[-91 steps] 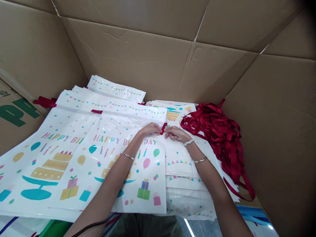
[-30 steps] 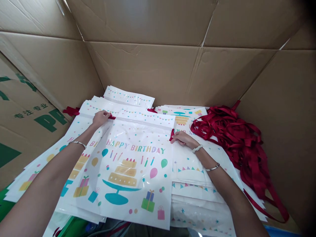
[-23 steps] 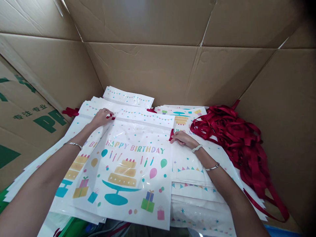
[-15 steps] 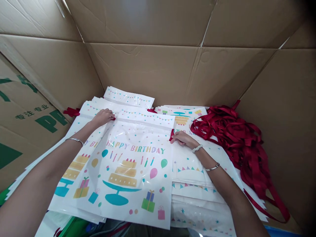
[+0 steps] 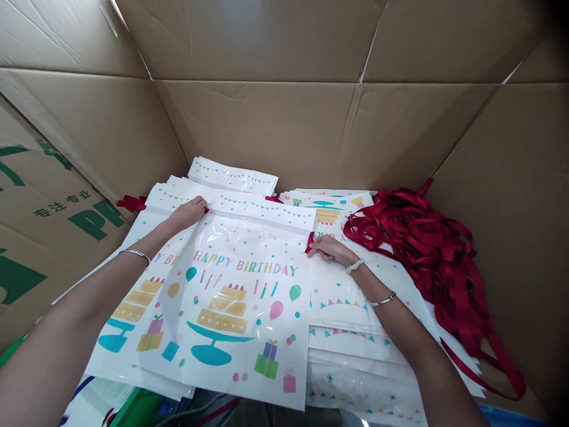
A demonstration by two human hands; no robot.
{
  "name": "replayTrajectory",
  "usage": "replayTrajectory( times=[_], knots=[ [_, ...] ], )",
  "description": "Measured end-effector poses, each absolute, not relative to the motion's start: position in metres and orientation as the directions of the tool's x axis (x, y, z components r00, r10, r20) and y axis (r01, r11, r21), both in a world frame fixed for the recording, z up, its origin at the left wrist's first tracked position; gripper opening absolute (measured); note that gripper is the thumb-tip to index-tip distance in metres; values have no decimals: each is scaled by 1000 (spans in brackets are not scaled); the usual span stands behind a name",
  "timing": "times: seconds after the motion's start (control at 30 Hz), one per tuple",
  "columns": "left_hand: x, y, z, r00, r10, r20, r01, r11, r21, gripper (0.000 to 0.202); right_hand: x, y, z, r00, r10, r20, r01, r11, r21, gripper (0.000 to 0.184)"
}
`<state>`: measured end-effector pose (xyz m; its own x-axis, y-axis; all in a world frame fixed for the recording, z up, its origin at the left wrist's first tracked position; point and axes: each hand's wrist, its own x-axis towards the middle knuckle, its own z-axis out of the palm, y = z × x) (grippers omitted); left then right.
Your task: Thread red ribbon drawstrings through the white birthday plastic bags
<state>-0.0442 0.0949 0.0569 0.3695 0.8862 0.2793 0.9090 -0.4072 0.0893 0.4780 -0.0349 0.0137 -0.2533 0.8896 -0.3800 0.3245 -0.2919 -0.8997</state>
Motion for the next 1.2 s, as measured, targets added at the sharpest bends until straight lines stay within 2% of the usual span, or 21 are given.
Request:
replayTrajectory(
  times=[0.1, 0.23, 0.37, 0.47, 0.63, 0.83, 1.03, 1.1, 1.2],
  knots=[
    [-44, 96, 52, 281, 907, 314, 912, -354, 205, 20, 475, -36, 18, -250, 884, -395, 335, -304, -892, 32],
    [-43, 99, 51, 133, 960, 244, 884, -227, 409, 15, 473, -39, 24, -240, 885, -399, 328, -313, -891, 33],
    [-42, 98, 56, 126, 975, 181, 821, -205, 533, 18, 473, -39, 24, -239, 881, -409, 329, -322, -887, 32],
    [-41, 98, 61, 127, 979, 163, 830, -194, 523, 19, 474, -37, 20, -242, 881, -407, 330, -320, -888, 29],
    [-40, 101, 66, 148, 981, 127, 891, -188, 413, 18, 478, -33, 12, -257, 884, -391, 321, -303, -897, 27],
    [-50, 109, 78, 171, 973, 155, 967, -196, 163, 24, 480, -34, 12, -284, 889, -361, 343, -257, -903, 29],
    [-68, 118, 82, -52, 998, 36, 942, 37, 334, 30, 484, -30, 2, -297, 893, -339, 329, -237, -914, 28],
    [-66, 118, 78, -92, 996, 7, 922, 83, 377, 30, 484, -29, 1, -297, 893, -338, 331, -236, -914, 28],
    [-57, 118, 71, -112, 991, -71, 853, 133, 505, 35, 483, -31, 4, -294, 891, -347, 333, -245, -910, 27]
  ],
)
